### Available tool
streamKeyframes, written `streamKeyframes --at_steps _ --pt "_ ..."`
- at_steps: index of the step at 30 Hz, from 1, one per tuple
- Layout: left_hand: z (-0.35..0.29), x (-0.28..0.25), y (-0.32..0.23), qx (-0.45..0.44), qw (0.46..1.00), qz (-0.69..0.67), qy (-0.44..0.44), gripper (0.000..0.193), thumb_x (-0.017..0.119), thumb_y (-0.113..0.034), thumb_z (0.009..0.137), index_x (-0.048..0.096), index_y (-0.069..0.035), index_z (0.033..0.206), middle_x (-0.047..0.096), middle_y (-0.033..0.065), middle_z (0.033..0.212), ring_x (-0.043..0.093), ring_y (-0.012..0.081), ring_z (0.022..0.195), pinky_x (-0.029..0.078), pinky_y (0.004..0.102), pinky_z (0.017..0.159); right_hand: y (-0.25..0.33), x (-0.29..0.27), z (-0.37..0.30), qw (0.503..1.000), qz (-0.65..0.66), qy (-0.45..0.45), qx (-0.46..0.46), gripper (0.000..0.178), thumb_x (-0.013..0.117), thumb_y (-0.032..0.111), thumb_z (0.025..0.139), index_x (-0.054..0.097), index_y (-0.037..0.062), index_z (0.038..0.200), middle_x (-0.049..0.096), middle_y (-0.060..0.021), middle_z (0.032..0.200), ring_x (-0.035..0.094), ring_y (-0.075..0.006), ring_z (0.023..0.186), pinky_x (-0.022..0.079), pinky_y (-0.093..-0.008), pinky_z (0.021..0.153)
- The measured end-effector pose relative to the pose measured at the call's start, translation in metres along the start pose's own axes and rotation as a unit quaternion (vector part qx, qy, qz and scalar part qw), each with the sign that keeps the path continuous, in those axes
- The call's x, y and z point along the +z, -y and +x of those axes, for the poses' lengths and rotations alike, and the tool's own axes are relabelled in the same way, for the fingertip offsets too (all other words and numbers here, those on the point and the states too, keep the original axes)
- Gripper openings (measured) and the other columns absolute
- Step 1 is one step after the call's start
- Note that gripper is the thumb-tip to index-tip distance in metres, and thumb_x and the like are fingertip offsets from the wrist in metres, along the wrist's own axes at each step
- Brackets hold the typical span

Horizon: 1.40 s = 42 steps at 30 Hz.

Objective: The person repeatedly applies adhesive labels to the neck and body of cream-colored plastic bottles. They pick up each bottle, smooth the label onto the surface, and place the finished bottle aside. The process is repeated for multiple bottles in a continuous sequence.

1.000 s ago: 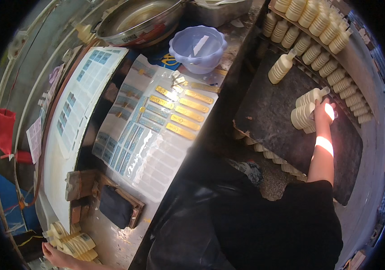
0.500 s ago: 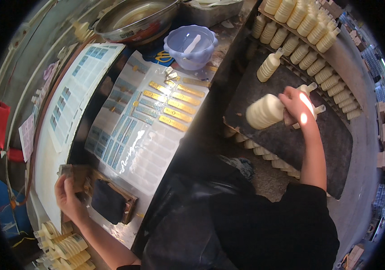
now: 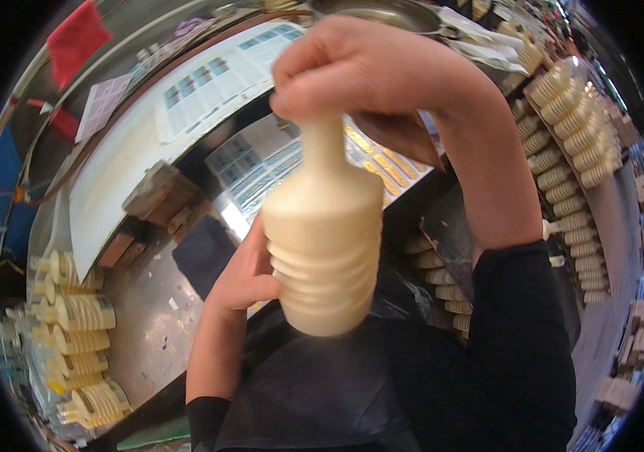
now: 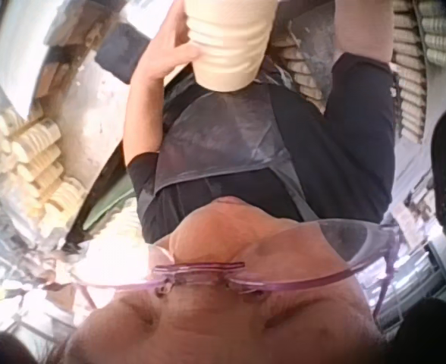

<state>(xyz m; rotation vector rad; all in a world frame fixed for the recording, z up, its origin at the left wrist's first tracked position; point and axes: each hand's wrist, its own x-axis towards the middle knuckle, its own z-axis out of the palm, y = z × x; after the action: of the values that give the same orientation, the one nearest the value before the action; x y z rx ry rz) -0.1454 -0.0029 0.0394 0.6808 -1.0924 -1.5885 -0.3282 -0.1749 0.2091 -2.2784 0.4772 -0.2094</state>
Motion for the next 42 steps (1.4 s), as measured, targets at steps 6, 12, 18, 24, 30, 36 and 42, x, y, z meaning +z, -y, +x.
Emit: streamKeyframes --at_steps 6,12,18,24,30,36,42 --pt "-0.059 -0.047 0.001 0.053 0.975 0.062 -0.206 0.107 0.093 -0.031 0.069 0.035 -0.001 0.154 0.058 0.0133 0.139 0.058 0.0226 0.126 0.047 0.0395 0.107 0.028 0.055 0.106 0.999 -0.023 -0.049 0.003 0.034 0.069 0.036 0.090 0.067 0.0036 0.080 0.057 0.0000 0.066 0.053 -0.0096 0.059 0.042 -0.0296 0.052" --pt "-0.087 -0.082 -0.011 0.095 0.934 -0.071 -0.338 0.089 0.083 -0.029 0.081 0.035 -0.003 0.152 0.058 0.0153 0.137 0.061 0.0253 0.122 0.050 0.0410 0.105 0.008 0.112 0.171 0.990 0.091 -0.074 0.072 0.050 0.065 0.050 0.098 0.065 0.0053 0.120 0.066 -0.0038 0.095 0.056 -0.0062 0.066 0.045 -0.0220 0.058" --pt "-0.091 -0.119 -0.001 0.055 0.899 -0.020 -0.435 0.070 0.070 -0.022 0.094 0.033 -0.003 0.151 0.056 0.0180 0.137 0.061 0.0274 0.122 0.052 0.0400 0.103 -0.054 0.117 0.169 0.982 0.114 -0.031 0.149 0.036 0.069 0.036 0.097 0.069 0.0057 0.116 0.069 -0.0039 0.089 0.056 -0.0058 0.066 0.044 -0.0232 0.058" --pt "-0.091 -0.099 -0.005 -0.006 0.854 0.063 -0.516 0.069 0.061 -0.017 0.100 0.026 -0.004 0.158 0.051 0.0183 0.144 0.055 0.0257 0.128 0.047 0.0392 0.108 -0.179 -0.048 0.153 0.890 0.213 -0.346 0.205 0.033 0.078 0.027 0.086 0.074 0.0079 0.113 0.066 -0.0011 0.078 0.049 -0.0051 0.054 0.033 -0.0234 0.045" --pt "-0.092 -0.094 0.001 0.011 0.848 0.076 -0.525 0.062 0.052 -0.016 0.104 0.027 -0.004 0.160 0.048 0.0150 0.150 0.049 0.0229 0.134 0.040 0.0374 0.114 -0.314 -0.146 0.143 0.826 -0.303 -0.408 0.243 0.029 0.067 0.033 0.095 0.078 0.0093 0.109 0.075 -0.0069 0.088 0.070 -0.0211 0.080 0.053 -0.0358 0.079" --pt "-0.098 -0.100 0.017 0.018 0.832 0.132 -0.539 0.061 0.043 -0.010 0.103 0.024 -0.002 0.161 0.045 0.0179 0.153 0.048 0.0248 0.137 0.038 0.0369 0.115 -0.350 -0.165 0.148 0.875 -0.316 -0.321 0.178 0.031 0.065 0.033 0.095 0.073 0.0028 0.099 0.071 -0.0136 0.080 0.070 -0.0309 0.077 0.054 -0.0427 0.075" --pt "-0.106 -0.105 0.030 0.002 0.798 0.172 -0.577 0.058 0.044 -0.015 0.107 0.026 0.001 0.160 0.046 0.0172 0.153 0.046 0.0244 0.138 0.037 0.0363 0.115 -0.268 -0.149 0.160 0.888 -0.063 -0.250 0.381 0.030 0.071 0.034 0.094 0.071 0.0043 0.090 0.060 -0.0067 0.063 0.060 -0.0181 0.057 0.044 -0.0360 0.050"
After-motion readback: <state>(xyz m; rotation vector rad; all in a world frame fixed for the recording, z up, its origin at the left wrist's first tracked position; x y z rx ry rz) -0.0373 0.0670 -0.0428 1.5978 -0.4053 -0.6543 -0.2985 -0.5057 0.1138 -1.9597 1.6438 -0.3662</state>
